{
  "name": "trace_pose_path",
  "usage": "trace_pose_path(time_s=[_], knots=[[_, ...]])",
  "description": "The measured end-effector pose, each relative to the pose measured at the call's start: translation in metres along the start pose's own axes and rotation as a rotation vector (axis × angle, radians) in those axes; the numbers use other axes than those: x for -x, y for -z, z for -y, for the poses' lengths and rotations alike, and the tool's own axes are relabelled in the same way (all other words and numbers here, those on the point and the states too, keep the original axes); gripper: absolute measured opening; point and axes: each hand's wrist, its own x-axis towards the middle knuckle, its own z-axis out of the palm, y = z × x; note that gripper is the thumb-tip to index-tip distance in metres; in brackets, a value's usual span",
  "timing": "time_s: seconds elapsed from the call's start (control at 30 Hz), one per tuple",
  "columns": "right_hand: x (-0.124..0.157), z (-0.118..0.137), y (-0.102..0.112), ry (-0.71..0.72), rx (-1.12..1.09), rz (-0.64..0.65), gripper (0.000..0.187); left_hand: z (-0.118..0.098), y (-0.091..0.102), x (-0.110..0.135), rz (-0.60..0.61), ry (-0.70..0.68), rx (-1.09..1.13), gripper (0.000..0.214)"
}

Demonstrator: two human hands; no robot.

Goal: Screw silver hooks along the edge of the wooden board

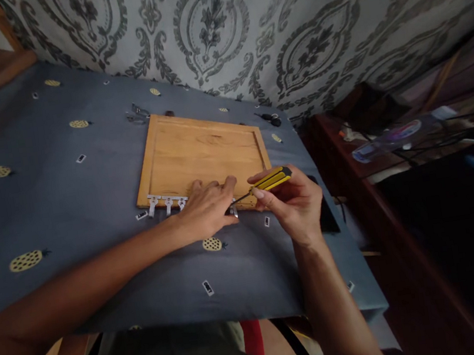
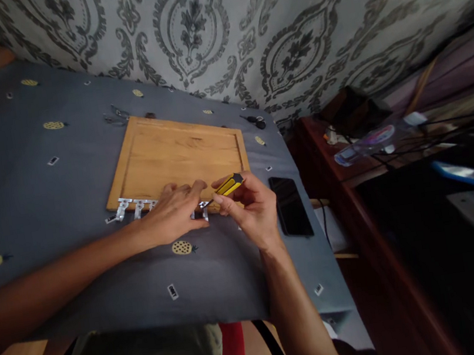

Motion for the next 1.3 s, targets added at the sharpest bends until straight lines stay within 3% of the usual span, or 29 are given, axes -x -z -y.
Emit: trace_pose_path(time_s=[0.3,0.53,0.83,1.07,1.3], knots=[[-0.001,-0.0009,0.0035,0.01,-0.029,0.061,0.032,-0.0008,0.0003,-0.0006,0.001,0.006,-0.014,0.054],[-0.0004,0.0003,0.0002,0.065,-0.064,0.012,0.013,0.0005,-0.0011,-0.0004,-0.006,0.004,-0.001,0.053],[-0.0007,-0.0041,0.0038,0.045,-0.086,0.036,0.028,-0.0013,0.0014,-0.0009,0.011,0.005,-0.023,0.055],[-0.0004,-0.0029,0.0021,0.11,-0.103,-0.001,0.014,0.0004,-0.001,-0.0005,-0.009,-0.005,-0.018,0.056],[-0.001,-0.0047,0.0027,0.108,-0.125,0.006,0.022,-0.0011,0.0011,-0.0008,0.009,0.006,-0.021,0.054]])
